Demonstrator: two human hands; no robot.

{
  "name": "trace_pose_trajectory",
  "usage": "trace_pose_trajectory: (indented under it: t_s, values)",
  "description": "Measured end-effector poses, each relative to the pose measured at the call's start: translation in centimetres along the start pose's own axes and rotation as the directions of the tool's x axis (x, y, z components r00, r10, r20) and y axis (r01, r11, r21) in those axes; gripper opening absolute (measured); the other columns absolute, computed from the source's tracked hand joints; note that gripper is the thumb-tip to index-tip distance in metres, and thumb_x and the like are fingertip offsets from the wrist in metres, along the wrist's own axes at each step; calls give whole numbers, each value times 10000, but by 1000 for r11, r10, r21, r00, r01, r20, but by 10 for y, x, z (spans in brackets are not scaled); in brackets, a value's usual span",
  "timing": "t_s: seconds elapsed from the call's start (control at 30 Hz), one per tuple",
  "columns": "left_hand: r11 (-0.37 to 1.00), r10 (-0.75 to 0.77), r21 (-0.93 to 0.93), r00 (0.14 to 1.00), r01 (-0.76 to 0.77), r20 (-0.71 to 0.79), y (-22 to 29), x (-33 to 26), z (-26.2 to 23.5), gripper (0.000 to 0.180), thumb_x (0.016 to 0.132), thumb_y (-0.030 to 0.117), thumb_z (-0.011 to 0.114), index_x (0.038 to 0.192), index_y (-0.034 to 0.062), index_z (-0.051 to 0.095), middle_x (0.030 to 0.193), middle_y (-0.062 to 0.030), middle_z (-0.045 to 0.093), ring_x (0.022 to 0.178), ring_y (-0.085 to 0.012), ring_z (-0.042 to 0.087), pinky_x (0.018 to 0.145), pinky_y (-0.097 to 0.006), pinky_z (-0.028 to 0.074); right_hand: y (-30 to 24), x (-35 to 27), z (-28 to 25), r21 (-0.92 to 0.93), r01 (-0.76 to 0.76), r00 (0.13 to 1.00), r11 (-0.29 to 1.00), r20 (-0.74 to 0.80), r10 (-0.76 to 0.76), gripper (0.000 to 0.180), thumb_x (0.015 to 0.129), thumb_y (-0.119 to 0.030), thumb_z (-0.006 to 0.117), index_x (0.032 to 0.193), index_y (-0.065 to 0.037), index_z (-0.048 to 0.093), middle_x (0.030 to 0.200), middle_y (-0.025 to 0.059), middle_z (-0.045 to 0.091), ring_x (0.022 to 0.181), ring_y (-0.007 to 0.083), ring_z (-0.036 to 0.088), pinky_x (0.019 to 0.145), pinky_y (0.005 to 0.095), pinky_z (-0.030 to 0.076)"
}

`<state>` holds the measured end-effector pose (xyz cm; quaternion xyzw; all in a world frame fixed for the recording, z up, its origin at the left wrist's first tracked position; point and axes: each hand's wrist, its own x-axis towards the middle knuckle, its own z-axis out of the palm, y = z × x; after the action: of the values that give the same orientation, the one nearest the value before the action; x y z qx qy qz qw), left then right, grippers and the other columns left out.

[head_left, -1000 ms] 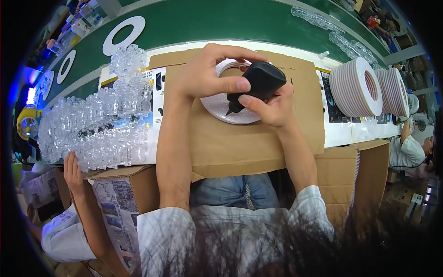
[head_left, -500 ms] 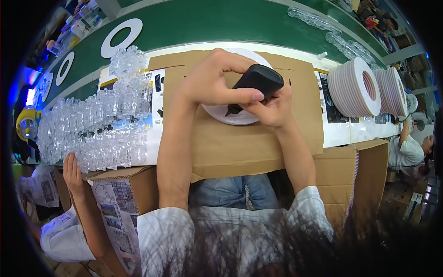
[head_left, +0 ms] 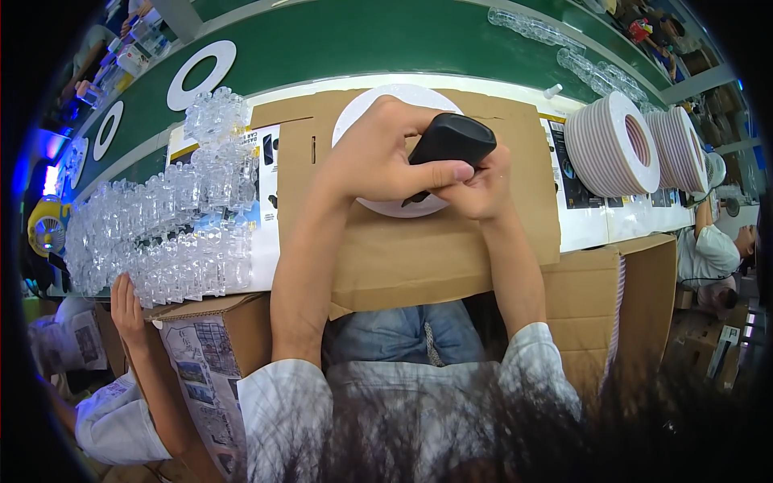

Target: Applying adhesive along the circumference of ring-shaped lighting components using a squeeze bottle.

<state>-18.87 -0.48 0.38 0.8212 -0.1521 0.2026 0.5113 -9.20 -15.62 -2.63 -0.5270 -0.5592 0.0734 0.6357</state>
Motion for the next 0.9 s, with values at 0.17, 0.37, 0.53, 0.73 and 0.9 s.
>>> trace_pose_trajectory:
  t_s: [0.17,0.37,0.53,0.73,0.9]
  values:
    - [1000,-20,4,1000,20,11,1,-1,0,399,734,196,786,1073,3,702,910,-122,722,851,-196,672,810,-318,520,3,-2,0,7,6,1000,1000,-4,-6,229,605,-62,740,804,9,651,712,63,644,612,155,601,559,272,469]
    - [1000,-13,13,1000,13,11,-1,-2,-1,385,737,198,785,1053,-9,707,883,-127,724,813,-191,676,780,-312,528,2,-1,1,-2,1,1000,1000,4,-1,201,593,-61,743,759,-1,648,677,60,635,597,156,591,549,272,458]
    - [1000,-1,10,1000,1,2,1,-1,-2,373,745,203,782,1043,-10,711,839,-127,719,787,-187,676,751,-308,527,3,0,1,-12,5,1000,1000,1,-5,193,582,-55,736,748,-9,648,676,62,634,599,167,589,555,281,457]
    - [995,98,2,989,-99,-115,-4,0,5,256,715,239,784,864,35,741,620,-114,647,535,-208,608,527,-281,451,3,-3,-5,-42,9,996,999,88,-6,247,625,-7,714,867,6,664,798,55,669,736,138,638,637,266,493]
    - [998,54,-16,989,-57,-137,3,2,-1,382,729,211,794,1040,11,701,882,-115,701,786,-188,663,743,-303,510,2,1,0,47,-189,979,981,89,184,312,673,-48,725,973,-5,655,849,48,662,815,139,637,695,271,500]
